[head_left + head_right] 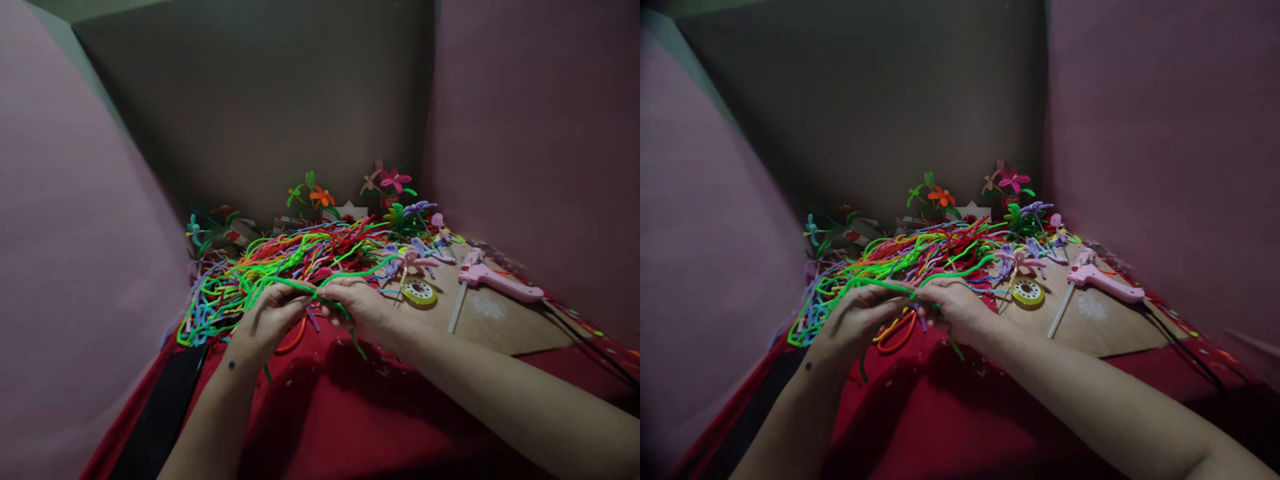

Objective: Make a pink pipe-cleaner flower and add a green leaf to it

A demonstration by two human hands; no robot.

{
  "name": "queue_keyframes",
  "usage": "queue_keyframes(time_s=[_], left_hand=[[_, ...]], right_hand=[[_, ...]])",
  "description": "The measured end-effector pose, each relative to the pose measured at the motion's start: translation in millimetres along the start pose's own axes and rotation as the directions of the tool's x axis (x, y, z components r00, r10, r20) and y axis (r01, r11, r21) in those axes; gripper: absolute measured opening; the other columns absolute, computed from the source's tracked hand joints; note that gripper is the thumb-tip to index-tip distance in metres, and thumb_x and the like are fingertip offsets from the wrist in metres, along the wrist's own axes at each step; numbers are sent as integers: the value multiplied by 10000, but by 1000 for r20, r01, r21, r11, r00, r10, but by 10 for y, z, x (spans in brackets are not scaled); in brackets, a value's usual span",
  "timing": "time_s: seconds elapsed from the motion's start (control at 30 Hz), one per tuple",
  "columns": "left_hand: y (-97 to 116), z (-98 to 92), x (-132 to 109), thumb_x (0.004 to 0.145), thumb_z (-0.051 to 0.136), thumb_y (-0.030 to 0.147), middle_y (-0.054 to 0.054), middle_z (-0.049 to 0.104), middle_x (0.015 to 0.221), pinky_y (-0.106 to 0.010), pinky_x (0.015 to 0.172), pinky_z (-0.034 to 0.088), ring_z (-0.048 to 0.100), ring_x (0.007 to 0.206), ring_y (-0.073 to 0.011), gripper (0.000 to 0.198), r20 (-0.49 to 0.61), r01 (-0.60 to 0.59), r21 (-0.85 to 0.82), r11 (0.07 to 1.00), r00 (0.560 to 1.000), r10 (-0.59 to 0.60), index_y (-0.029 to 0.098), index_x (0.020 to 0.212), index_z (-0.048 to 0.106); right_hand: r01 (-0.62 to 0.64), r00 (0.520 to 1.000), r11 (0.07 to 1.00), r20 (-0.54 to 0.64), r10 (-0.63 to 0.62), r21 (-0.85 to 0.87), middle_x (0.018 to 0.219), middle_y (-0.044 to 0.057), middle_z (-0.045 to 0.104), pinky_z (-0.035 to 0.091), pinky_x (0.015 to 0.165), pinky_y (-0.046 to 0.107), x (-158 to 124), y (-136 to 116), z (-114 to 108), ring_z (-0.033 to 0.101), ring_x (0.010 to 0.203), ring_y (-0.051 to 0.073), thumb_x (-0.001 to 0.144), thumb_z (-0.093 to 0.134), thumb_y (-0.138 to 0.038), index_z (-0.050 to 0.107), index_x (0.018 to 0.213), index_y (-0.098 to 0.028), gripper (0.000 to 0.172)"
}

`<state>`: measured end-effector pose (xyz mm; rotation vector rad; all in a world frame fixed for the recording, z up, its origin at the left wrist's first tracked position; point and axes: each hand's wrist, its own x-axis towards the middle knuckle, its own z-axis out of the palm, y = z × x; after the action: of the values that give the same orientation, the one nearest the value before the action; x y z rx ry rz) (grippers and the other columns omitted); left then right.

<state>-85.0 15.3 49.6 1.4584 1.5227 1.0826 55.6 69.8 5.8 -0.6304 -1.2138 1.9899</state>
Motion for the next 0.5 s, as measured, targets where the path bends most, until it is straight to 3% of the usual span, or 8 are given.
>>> queue_keyframes(time_s=[0.17, 0.23, 0.37, 0.5], left_hand=[[-23, -4, -4, 707, 617, 230, -42, 682, 805, -256, 699, 437, 594, 775, -184, 175, -43, -205, 203, 958, 975, 218, 159, 838, 709], [-42, -46, -11, 731, 601, 233, -47, 694, 827, -268, 718, 447, 609, 787, -193, 199, -13, -182, 192, 964, 982, 188, 165, 885, 707], [-73, -145, -14, 763, 562, 222, -62, 713, 791, -285, 705, 480, 638, 722, -188, 262, 142, -25, -84, 996, 989, 37, 142, 978, 688], [-89, -189, 2, 734, 578, 171, -101, 716, 766, -304, 710, 511, 663, 715, -202, 231, 235, 90, -327, 941, 972, -11, 94, 918, 696]], right_hand=[[-54, 998, 999, -24, 54, -4, 495, -33, 538, 219, 315, 153, 12, 1, -10, 440, 335, 45, 709, 574, -212, 544, 652, -136, 100], [-64, 998, 998, -18, 64, -7, 488, -33, 532, 223, 319, 154, 5, -15, -3, 439, 336, 43, 719, 559, -201, 542, 650, -133, 98], [-65, 997, 998, -32, 65, -11, 470, -39, 515, 207, 315, 160, -16, -47, 16, 425, 330, 45, 721, 543, -177, 524, 639, -139, 92], [-83, 996, 997, -38, 83, -4, 483, -34, 521, 208, 322, 160, -27, -54, 16, 415, 337, 40, 717, 533, -163, 517, 630, -138, 92]])
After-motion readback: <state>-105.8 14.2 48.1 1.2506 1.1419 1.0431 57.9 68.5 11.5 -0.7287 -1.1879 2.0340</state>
